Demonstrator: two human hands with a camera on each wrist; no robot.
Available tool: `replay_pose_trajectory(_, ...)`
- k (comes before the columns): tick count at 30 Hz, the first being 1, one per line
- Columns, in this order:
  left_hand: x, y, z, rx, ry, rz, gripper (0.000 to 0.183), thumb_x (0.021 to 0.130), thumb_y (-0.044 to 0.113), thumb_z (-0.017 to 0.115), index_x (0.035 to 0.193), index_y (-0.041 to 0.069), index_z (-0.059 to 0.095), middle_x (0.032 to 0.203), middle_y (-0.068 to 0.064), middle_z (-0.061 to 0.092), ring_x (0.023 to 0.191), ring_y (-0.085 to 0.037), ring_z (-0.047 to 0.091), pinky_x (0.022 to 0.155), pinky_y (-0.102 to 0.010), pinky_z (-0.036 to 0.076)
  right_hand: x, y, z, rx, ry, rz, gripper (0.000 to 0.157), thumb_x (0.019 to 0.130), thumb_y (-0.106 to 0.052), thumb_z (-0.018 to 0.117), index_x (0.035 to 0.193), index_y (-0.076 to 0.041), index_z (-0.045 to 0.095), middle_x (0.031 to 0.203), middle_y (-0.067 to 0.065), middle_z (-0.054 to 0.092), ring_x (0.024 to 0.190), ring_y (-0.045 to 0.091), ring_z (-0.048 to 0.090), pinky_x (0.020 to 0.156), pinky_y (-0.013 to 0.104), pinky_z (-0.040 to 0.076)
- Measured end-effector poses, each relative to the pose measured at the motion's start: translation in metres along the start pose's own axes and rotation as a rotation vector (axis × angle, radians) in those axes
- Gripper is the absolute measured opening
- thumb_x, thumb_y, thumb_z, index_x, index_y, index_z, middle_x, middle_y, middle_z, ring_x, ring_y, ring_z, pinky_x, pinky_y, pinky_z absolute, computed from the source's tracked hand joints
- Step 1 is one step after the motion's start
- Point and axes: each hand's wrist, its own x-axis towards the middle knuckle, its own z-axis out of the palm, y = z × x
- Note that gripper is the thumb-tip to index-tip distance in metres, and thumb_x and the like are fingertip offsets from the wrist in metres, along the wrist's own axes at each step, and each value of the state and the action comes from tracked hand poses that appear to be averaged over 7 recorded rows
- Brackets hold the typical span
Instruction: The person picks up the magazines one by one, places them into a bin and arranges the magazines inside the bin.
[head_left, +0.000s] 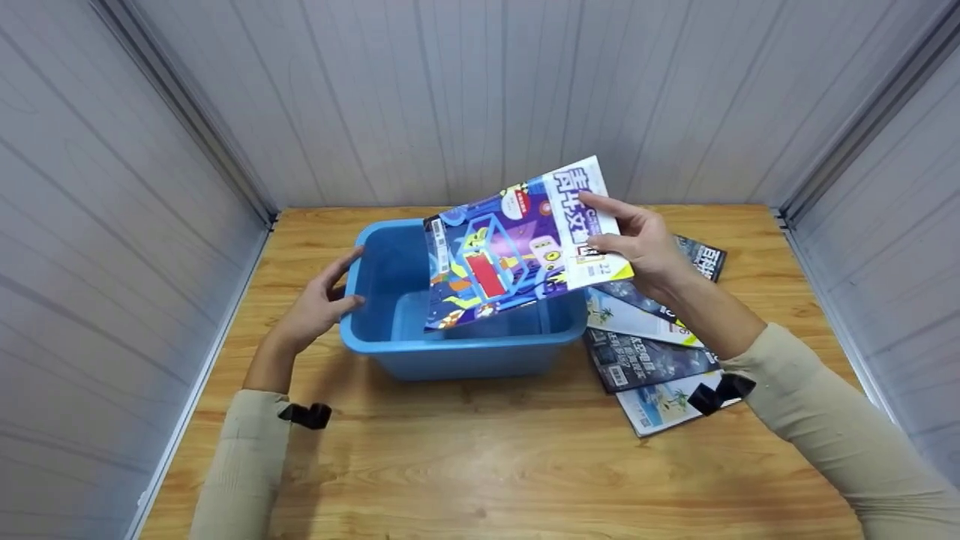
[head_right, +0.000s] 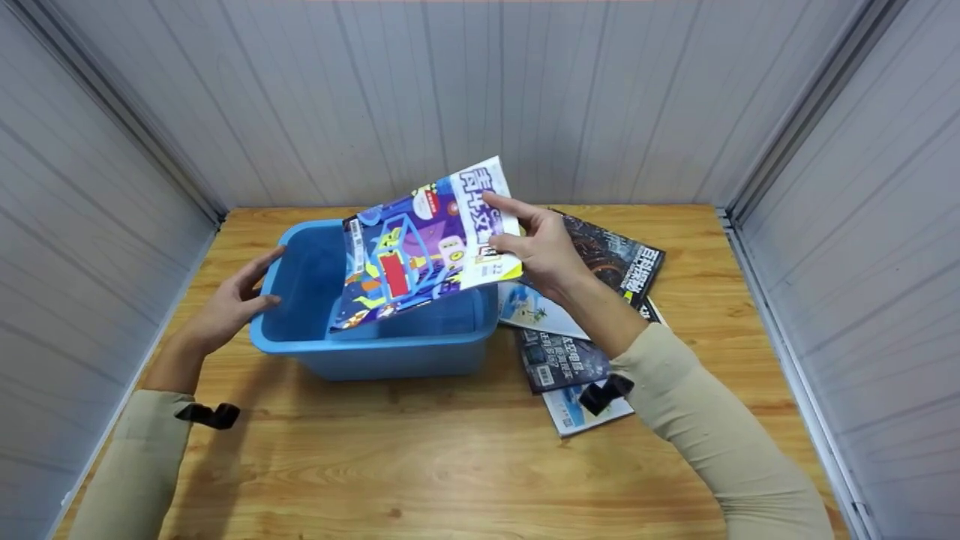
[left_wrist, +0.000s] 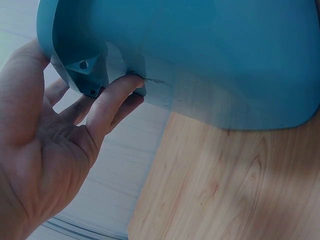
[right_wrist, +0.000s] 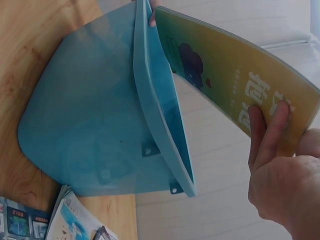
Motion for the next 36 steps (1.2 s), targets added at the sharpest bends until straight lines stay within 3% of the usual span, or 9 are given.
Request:
replay_pose_trajectory(10,-0.001,-0.002,0.000,0.003,-0.003,-0.025,0.085,0.110,0.007,0.063,0.182,0.020,0.021,0.191,-0.019,0.011,0.169,-0.062,0.029,0.122,-0.075,0.046,0.006,-0.003,0.017,-0.043,-0.017,0.040,0.059,0.107,0.003,0.069,0.161,-0.021,0.064,0.154,0.008,0.059,0.117,0.021,0.077,0.092,0.031,0.071)
replay_pose_trajectory(21,-0.005,-0.004,-0.003,-0.005,-0.005,-0.014,0.084,0.111,0.008,0.063,0.182,0.019,0.020,0.191,-0.019,0.011,0.169,-0.062,0.029,0.121,-0.076,0.047,0.013,-0.009,0.040,-0.141,0.006,0.161,0.062,0.109,0.002,0.066,0.165,-0.023,0.059,0.168,0.018,0.050,0.136,0.031,0.067,0.097,0.032,0.070)
replay_pose_trajectory(30,-0.007,-0.005,-0.005,0.021,0.010,-0.022,0.082,0.112,0.011,0.064,0.182,0.021,0.022,0.191,-0.019,0.013,0.169,-0.062,0.029,0.121,-0.076,0.047,0.025,-0.004,0.061,-0.161,-0.007,0.217,0.064,0.108,0.003,0.066,0.166,-0.024,0.059,0.169,0.019,0.052,0.142,0.039,0.067,0.097,0.038,0.070)
replay_pose_trajectory(36,-0.015,0.030,-0.004,0.079,0.020,-0.025,0.081,0.112,0.010,0.063,0.182,0.019,0.022,0.191,-0.019,0.013,0.169,-0.062,0.030,0.121,-0.076,0.047,0.022,-0.012,0.064,-0.170,-0.007,0.236,0.063,0.109,0.001,0.068,0.165,-0.026,0.060,0.163,0.019,0.057,0.131,0.034,0.073,0.095,0.036,0.071)
